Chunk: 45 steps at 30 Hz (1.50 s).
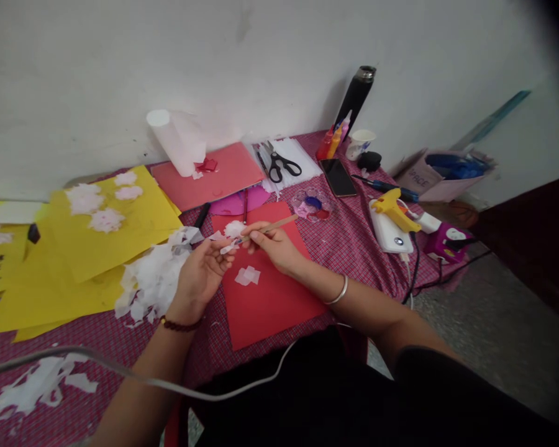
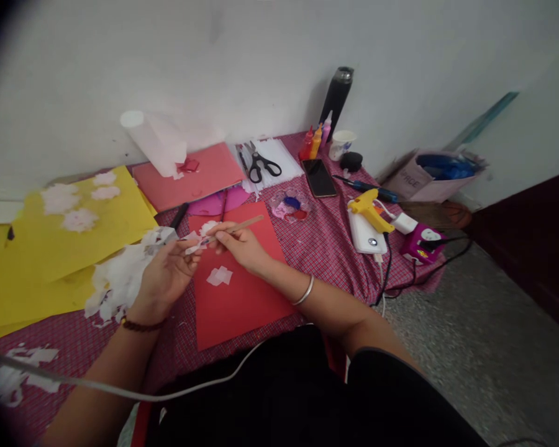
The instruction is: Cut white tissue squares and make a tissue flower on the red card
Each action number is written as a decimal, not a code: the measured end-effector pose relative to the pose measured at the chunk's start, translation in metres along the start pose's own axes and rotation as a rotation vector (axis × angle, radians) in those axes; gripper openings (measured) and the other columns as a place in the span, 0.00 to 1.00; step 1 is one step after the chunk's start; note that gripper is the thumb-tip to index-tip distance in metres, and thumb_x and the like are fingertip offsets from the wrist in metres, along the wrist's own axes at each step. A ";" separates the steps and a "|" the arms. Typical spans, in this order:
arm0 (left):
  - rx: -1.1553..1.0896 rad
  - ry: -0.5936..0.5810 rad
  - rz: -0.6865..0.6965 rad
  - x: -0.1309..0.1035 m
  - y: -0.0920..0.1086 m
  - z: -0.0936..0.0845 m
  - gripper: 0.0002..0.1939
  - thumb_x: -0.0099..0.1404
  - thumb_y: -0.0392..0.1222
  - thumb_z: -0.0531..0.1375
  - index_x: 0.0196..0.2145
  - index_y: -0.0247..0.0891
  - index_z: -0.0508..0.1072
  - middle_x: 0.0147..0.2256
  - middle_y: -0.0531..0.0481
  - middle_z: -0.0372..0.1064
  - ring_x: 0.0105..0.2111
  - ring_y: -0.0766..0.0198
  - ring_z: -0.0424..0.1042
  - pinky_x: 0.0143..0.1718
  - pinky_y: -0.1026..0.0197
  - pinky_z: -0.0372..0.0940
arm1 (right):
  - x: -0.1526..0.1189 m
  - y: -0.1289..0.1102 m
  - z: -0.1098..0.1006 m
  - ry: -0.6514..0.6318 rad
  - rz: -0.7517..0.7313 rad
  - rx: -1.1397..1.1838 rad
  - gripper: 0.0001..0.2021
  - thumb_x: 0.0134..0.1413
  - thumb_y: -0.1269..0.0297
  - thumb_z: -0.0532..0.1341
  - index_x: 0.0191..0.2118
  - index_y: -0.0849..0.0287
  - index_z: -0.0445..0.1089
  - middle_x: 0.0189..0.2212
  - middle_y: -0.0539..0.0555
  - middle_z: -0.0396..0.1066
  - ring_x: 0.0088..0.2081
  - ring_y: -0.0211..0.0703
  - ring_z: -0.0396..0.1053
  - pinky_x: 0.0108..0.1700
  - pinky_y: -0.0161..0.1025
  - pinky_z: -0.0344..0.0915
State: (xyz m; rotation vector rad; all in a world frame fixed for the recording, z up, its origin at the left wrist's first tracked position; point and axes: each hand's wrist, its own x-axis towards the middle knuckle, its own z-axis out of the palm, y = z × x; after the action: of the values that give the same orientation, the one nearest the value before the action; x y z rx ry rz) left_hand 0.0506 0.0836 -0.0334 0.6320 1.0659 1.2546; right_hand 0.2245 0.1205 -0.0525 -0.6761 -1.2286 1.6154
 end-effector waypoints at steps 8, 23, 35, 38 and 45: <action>0.254 -0.087 0.313 0.000 0.023 0.024 0.08 0.52 0.41 0.71 0.27 0.38 0.77 0.23 0.53 0.72 0.22 0.68 0.68 0.24 0.65 0.64 | 0.007 -0.014 0.009 0.066 0.187 0.288 0.12 0.54 0.55 0.68 0.34 0.58 0.73 0.27 0.48 0.74 0.24 0.31 0.65 0.29 0.32 0.64; 0.611 -0.268 0.462 0.028 0.044 0.018 0.18 0.60 0.45 0.66 0.47 0.39 0.76 0.32 0.49 0.76 0.28 0.63 0.74 0.32 0.60 0.68 | 0.025 -0.031 -0.008 0.154 0.371 0.438 0.05 0.60 0.62 0.64 0.36 0.58 0.71 0.21 0.44 0.70 0.18 0.30 0.60 0.24 0.29 0.63; 1.306 -0.458 0.740 0.090 0.002 -0.020 0.14 0.59 0.39 0.63 0.43 0.42 0.80 0.44 0.44 0.71 0.49 0.51 0.68 0.54 0.49 0.61 | 0.017 0.011 -0.038 0.178 0.145 0.064 0.13 0.51 0.55 0.67 0.32 0.61 0.71 0.20 0.48 0.72 0.22 0.33 0.66 0.25 0.30 0.63; 1.324 -0.508 0.715 0.097 0.002 -0.012 0.09 0.59 0.39 0.62 0.37 0.41 0.80 0.38 0.46 0.70 0.42 0.54 0.69 0.48 0.53 0.62 | 0.017 0.015 -0.038 0.188 0.053 -0.058 0.15 0.51 0.52 0.66 0.32 0.60 0.71 0.22 0.49 0.72 0.23 0.34 0.66 0.26 0.31 0.63; 1.252 -0.373 0.557 0.110 0.001 -0.006 0.05 0.56 0.40 0.62 0.25 0.39 0.75 0.28 0.49 0.70 0.29 0.60 0.66 0.32 0.59 0.57 | 0.016 0.020 -0.039 0.142 -0.024 -0.268 0.13 0.56 0.53 0.63 0.35 0.59 0.73 0.27 0.51 0.73 0.27 0.36 0.68 0.31 0.34 0.65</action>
State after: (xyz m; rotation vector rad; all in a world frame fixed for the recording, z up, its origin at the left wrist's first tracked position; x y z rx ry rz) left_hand 0.0406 0.1884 -0.0666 2.1332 1.3249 0.7127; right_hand 0.2449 0.1502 -0.0825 -0.9239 -1.3552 1.3701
